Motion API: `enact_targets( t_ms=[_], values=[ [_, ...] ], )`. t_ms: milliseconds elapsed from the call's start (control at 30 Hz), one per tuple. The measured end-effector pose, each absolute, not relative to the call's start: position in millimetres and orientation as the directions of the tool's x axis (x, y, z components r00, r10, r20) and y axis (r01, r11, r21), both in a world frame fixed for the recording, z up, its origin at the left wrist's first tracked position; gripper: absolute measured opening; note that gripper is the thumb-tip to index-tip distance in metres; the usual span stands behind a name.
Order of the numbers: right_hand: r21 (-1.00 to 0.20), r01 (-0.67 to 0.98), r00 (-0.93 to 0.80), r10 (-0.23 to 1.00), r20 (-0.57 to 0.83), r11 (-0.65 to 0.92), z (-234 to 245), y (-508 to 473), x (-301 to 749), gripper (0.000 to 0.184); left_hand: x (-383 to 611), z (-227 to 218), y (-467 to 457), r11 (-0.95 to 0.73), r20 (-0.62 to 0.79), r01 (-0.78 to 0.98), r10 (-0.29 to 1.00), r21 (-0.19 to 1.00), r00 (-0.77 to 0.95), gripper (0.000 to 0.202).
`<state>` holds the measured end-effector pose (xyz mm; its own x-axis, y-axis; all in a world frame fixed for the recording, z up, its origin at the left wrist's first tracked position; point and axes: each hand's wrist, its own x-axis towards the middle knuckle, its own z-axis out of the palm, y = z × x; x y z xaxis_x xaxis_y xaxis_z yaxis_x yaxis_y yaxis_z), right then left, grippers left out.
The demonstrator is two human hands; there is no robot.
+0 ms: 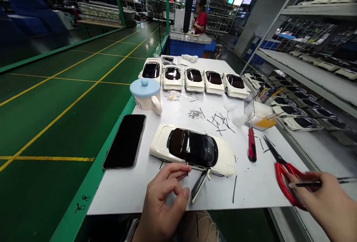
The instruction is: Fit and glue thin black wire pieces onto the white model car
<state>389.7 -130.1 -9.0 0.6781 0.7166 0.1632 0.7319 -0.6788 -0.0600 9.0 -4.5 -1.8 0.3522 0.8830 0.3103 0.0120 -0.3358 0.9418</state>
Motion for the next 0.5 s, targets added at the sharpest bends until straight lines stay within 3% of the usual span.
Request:
enact_targets(
  t_ms=[100,167,233,333,400,500],
  values=[
    [-0.105,0.783,0.622,0.771,0.137,-0.613,1.8,-95.8,370.3,0.024,5.7,-5.3,-4.7,-0.349,0.306,0.042,0.869,0.936,0.389,0.026],
    [0.028,0.845,0.523,0.836,0.163,-0.534,2.7,-79.6,366.6,0.018,3.8,-6.6,-4.9,-0.353,0.303,0.055,0.866,0.934,0.399,0.026],
    [0.168,0.881,0.416,0.894,0.170,-0.442,3.2,-69.4,366.4,0.026,2.8,-6.8,-5.0,-0.354,0.303,0.058,0.864,0.933,0.402,0.026],
    [0.231,0.904,0.325,0.929,0.178,-0.360,10.2,-56.4,361.8,0.038,3.6,-6.7,-5.2,-0.340,0.292,0.049,0.867,0.939,0.404,0.027],
    [0.153,0.896,0.386,0.902,0.194,-0.416,17.8,-42.2,352.7,0.038,4.8,-6.8,-5.5,-0.299,0.259,0.044,0.882,0.953,0.394,0.029],
    [-0.130,0.858,0.512,0.847,0.141,-0.497,25.1,-9.2,337.6,0.043,5.3,-6.6,-5.9,-0.232,0.198,0.044,0.904,0.972,0.378,0.031]
  ],
)
